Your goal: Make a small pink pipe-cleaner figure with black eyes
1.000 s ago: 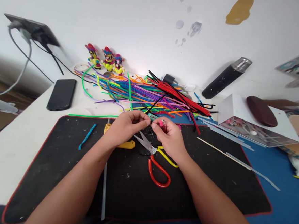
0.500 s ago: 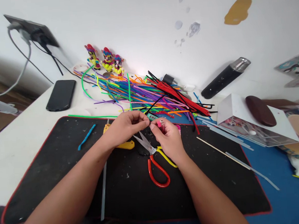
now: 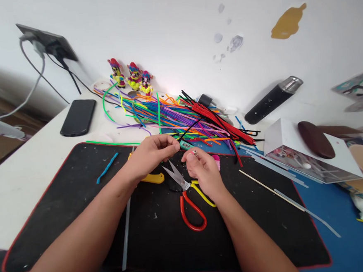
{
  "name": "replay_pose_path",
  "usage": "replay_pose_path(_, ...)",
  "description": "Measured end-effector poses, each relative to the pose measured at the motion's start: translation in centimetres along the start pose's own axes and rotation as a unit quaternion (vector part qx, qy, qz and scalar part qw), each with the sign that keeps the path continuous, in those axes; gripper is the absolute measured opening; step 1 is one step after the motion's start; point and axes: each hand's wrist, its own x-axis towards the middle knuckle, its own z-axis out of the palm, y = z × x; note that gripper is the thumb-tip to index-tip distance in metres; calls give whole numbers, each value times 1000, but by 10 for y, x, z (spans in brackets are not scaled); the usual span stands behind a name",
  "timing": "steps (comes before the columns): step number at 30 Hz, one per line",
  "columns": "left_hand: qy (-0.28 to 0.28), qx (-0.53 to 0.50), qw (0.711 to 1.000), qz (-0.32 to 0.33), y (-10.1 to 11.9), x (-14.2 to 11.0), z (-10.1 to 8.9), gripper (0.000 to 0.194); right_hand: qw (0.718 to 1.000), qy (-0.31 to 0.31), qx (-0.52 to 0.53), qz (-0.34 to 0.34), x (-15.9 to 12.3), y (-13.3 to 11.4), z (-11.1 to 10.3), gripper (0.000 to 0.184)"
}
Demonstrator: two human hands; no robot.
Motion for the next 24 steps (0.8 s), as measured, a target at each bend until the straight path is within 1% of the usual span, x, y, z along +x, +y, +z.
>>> replay_pose_path(3, -5, -21, 1000, -4, -2, 1, -1, 32, 1000, -20, 19, 12, 0, 0, 1, 53)
replay_pose_path(6, -9, -38, 999, -14, -4, 1, -1, 31, 1000, -22, 6, 12, -1, 3, 2, 55)
replay_pose_path(11, -19, -54, 998, -22, -7, 2, -2, 31, 996, -3, -90, -8, -2, 9, 4, 55)
replay_pose_path(15, -35, -58, 997, -26, -6, 1, -2, 30, 985, 11, -167, -48, -1, 8, 7, 51)
replay_pose_path(19, -42, -47, 997, -38, 0, -1, 1, 29, 978, 21, -201, -54, 0, 8, 9, 47)
replay_pose_path(24, -56, -45, 996, -48, 0, -1, 3, 35, 974, 19, -219, -53, 1, 9, 11, 41)
